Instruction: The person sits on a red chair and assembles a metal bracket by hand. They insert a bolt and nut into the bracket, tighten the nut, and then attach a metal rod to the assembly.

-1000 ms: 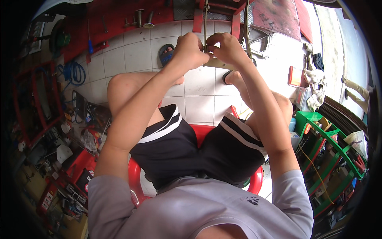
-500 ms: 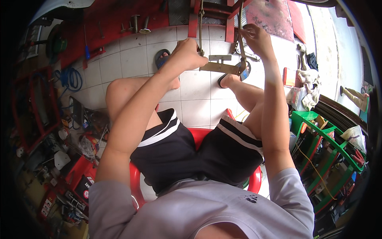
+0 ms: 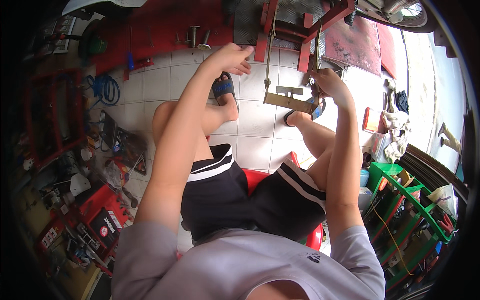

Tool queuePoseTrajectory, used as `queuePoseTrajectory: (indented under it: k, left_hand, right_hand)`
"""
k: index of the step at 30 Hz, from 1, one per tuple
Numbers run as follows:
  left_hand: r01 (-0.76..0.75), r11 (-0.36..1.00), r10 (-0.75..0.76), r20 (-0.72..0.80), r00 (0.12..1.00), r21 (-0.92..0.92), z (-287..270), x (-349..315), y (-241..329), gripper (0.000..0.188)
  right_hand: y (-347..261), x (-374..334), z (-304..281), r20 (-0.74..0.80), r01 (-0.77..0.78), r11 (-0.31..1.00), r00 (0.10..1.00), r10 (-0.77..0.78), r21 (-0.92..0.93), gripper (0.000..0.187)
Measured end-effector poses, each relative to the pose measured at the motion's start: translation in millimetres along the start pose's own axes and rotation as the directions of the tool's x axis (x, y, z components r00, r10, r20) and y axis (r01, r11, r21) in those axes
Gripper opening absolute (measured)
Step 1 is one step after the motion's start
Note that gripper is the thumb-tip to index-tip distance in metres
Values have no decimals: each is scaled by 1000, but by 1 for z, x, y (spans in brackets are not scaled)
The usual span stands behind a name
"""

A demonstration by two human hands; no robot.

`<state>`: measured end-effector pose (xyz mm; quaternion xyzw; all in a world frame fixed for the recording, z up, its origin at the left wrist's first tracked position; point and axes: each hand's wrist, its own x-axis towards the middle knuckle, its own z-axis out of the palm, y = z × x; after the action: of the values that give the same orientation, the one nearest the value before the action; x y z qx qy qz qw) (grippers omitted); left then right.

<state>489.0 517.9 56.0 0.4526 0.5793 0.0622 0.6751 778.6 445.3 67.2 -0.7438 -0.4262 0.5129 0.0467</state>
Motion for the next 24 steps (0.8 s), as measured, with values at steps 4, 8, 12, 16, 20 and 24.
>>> queuePoseTrajectory:
  k: [4,8,12,16,20,24]
  left_hand:
    - [288,854,-33,-509,860,432,-39,90,-59,29]
    - [307,751,172,-622,764,585,-42,134,-60,27]
    - [258,598,417,-569,709,759,-75,179,-71,23]
    - [314,499,427,-544,723,808,-84,204,-84,22]
    - [326,525,413,-570,711,786,-84,216,-84,21]
    - [305,487,502,-548,670,819,-85,214,-82,19]
  right_hand:
    - [-19,-9,8,-12,71,997,997,-70,38,28]
    - [-13,-14,-6,-27,60,994,998,-58,92,28]
    - [-10,-9,-9,-21,24,999,1000,-24,40,33]
    - [-13,-10,-16,-40,18,995,999,-15,96,34]
    - [-13,-15,-23,-75,-2,984,997,16,179,34]
    - [-10,-15,-27,-40,23,984,999,-17,179,33]
